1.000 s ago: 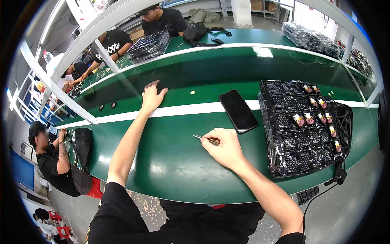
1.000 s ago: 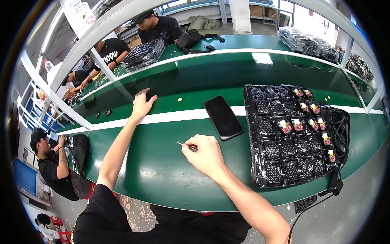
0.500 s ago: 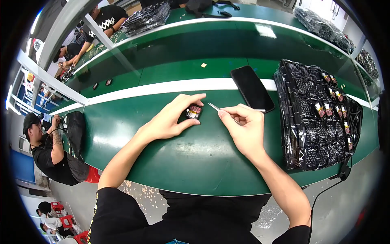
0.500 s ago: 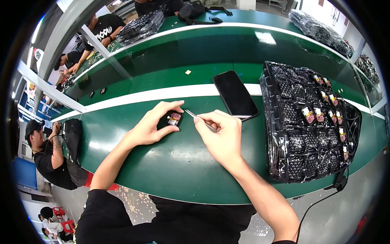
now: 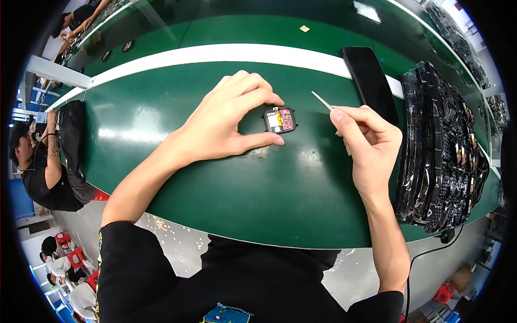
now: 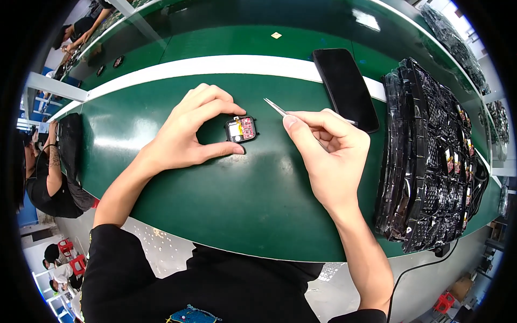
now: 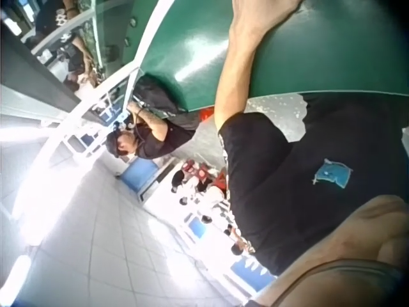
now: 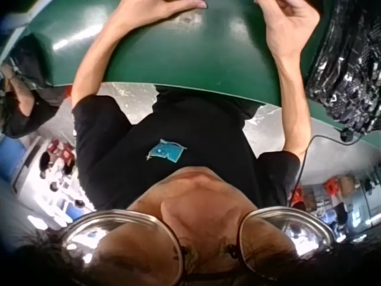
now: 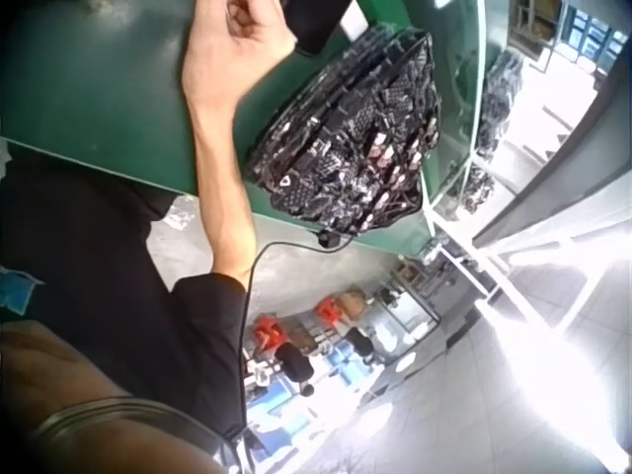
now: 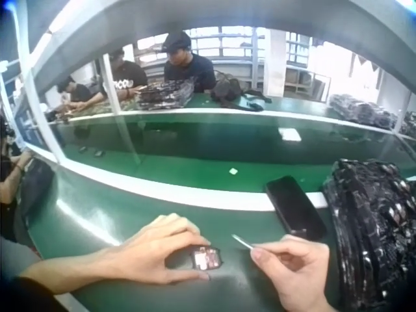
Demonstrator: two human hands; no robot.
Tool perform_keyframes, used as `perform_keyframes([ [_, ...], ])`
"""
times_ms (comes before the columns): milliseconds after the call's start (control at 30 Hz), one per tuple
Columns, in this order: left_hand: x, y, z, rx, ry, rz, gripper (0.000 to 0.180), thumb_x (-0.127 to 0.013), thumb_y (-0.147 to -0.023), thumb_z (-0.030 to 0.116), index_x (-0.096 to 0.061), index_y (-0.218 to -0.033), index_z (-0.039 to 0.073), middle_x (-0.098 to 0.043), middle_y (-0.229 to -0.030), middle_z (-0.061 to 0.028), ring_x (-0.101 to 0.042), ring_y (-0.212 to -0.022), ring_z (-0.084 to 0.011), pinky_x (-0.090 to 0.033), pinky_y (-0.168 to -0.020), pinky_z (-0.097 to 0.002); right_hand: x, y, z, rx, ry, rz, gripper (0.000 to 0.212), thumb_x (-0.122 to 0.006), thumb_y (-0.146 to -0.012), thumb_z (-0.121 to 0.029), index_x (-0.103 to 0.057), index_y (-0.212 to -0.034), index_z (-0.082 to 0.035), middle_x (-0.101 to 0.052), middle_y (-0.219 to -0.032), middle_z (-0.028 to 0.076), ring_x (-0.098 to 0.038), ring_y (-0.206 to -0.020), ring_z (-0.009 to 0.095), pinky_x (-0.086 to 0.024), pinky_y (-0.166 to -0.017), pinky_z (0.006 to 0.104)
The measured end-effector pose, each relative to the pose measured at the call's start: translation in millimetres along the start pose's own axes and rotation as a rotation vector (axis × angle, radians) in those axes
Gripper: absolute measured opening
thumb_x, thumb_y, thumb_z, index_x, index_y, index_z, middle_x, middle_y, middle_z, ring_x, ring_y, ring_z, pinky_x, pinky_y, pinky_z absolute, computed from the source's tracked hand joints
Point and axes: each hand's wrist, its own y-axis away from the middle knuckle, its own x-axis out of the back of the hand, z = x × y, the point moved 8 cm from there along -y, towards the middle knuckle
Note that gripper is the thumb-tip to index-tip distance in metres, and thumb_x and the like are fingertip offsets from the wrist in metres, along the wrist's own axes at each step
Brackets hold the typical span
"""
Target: The recorder is assembling small electronic components into a housing using tweezers on an assembly line.
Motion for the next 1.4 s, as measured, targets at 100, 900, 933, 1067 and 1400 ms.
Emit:
perform_keyframes([
  [100,1.8,1.5,-3.4,0.046,0.005,0.012,0.058,-0.099,-0.077,0.018,-0.074,-0.128,0.006,-0.067,-0.117,-0.0088,-0.062,-0.109,-0.03,-0.05,-0.098,-0.0414,-3.3,3.4,-3.7,0.006,0.047,-0.025,0.01,-0.081,-0.101,0.003,-0.085,-0.11,0.006,-0.071,-0.085,-0.002,-0.057,-0.072,-0.001,-0.041,-0.063,0.0172],
  [900,-7.7,-1.8,-11.0,0.035,0.24,-0.102,0.05,-0.096,-0.079,0.014,-0.083,-0.128,0.011,-0.077,-0.105,-0.0021,-0.058,-0.09,-0.0201,-0.043,-0.085,-0.0335,-26.6,7.3,-5.4,0.16,0.467,-0.199,0.003,-0.081,-0.092,0.007,-0.082,-0.094,0.006,-0.064,-0.075,-0.002,-0.052,-0.064,0.0,-0.035,-0.056,0.0192],
  [933,-7.6,-1.9,-11.3,0.038,0.238,-0.104,0.051,-0.096,-0.079,0.014,-0.083,-0.128,0.01,-0.076,-0.103,-0.002,-0.057,-0.089,-0.0196,-0.043,-0.084,-0.0332,-26.7,7.1,-5.2,0.158,0.461,-0.199,0.003,-0.081,-0.092,0.007,-0.082,-0.094,0.006,-0.064,-0.075,-0.002,-0.052,-0.064,0.0,-0.035,-0.056,0.0193],
  [1067,-6.4,-2.2,-10.1,0.065,0.239,-0.084,0.051,-0.097,-0.077,0.014,-0.082,-0.126,0.008,-0.074,-0.097,-0.002,-0.054,-0.083,-0.0183,-0.043,-0.083,-0.0327,-26.0,7.6,-7.1,0.167,0.478,-0.2,0.006,-0.082,-0.09,0.007,-0.083,-0.097,0.006,-0.064,-0.074,-0.001,-0.052,-0.063,0.001,-0.035,-0.055,0.0196],
  [1400,-5.6,-5.9,-9.4,0.063,0.27,-0.059,0.045,-0.095,-0.078,0.012,-0.08,-0.12,0.005,-0.072,-0.092,-0.0038,-0.051,-0.076,-0.0183,-0.043,-0.079,-0.0328,-28.1,12.0,-19.9,0.465,0.544,-0.143,0.018,-0.087,-0.08,0.006,-0.084,-0.097,0.001,-0.063,-0.068,0.001,-0.047,-0.048,0.006,-0.033,-0.045,0.0261],
])
